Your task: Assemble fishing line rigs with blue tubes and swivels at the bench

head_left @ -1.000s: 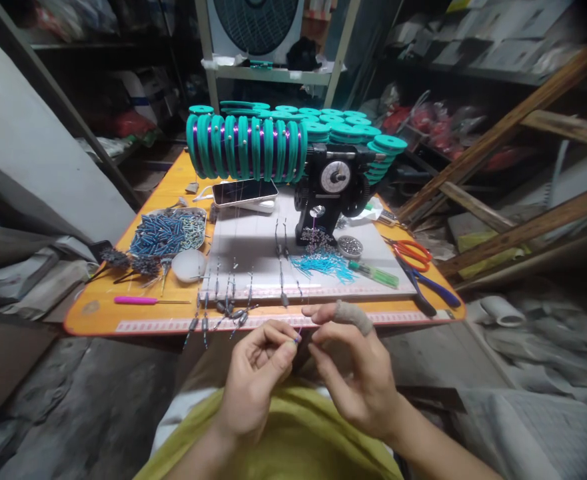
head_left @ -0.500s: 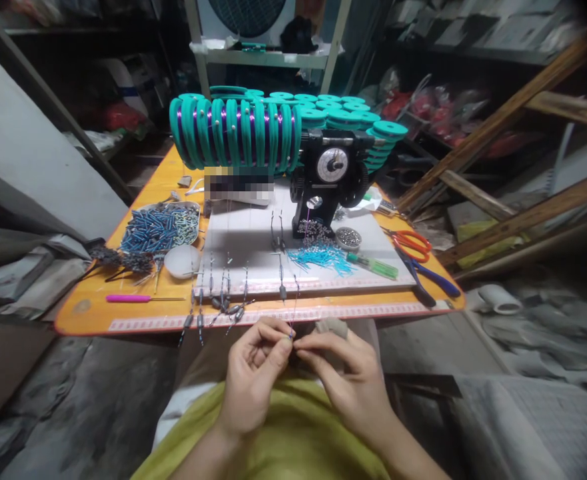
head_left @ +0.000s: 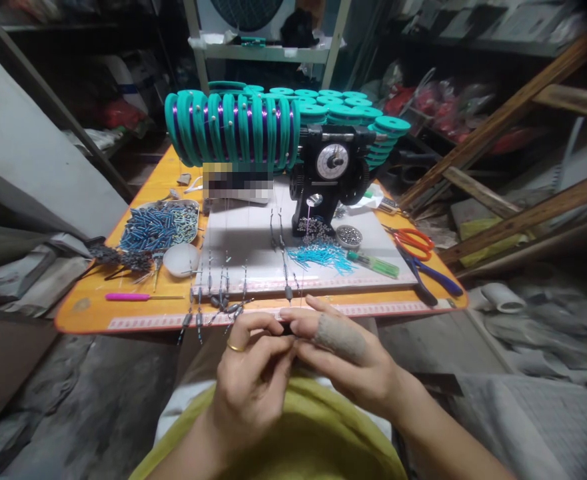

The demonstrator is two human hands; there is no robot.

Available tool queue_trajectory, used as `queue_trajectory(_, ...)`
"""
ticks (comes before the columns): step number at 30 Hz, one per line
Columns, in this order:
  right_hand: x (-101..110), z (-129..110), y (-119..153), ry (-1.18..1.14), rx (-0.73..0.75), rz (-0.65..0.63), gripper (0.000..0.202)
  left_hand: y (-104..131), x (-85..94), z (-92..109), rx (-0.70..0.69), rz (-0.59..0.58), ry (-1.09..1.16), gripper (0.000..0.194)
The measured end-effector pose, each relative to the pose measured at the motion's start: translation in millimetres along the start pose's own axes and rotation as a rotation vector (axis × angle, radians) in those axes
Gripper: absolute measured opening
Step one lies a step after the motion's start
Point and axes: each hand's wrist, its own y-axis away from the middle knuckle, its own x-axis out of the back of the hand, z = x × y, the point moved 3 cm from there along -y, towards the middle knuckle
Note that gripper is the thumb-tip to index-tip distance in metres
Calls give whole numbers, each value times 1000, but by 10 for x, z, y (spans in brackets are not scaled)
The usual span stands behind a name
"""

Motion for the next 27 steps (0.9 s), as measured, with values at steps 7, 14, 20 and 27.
queue_trajectory(7, -62, -33, -323, 82, -78, -139, 18, -8, 98, -44, -229, -37, -246, 31)
queue_trajectory(14, -47, -101, -335, 285, 64, -39, 19, -24, 95, -68, -352, -125, -172, 33)
queue_trajectory(20, -86, -40, -49, 155, -68, 281, 22, 88, 47, -194, 416, 97, 294, 8)
queue_trajectory(27, -373, 142, 176, -237, -500, 181, 12, 215, -233, -208, 875, 237, 856, 18)
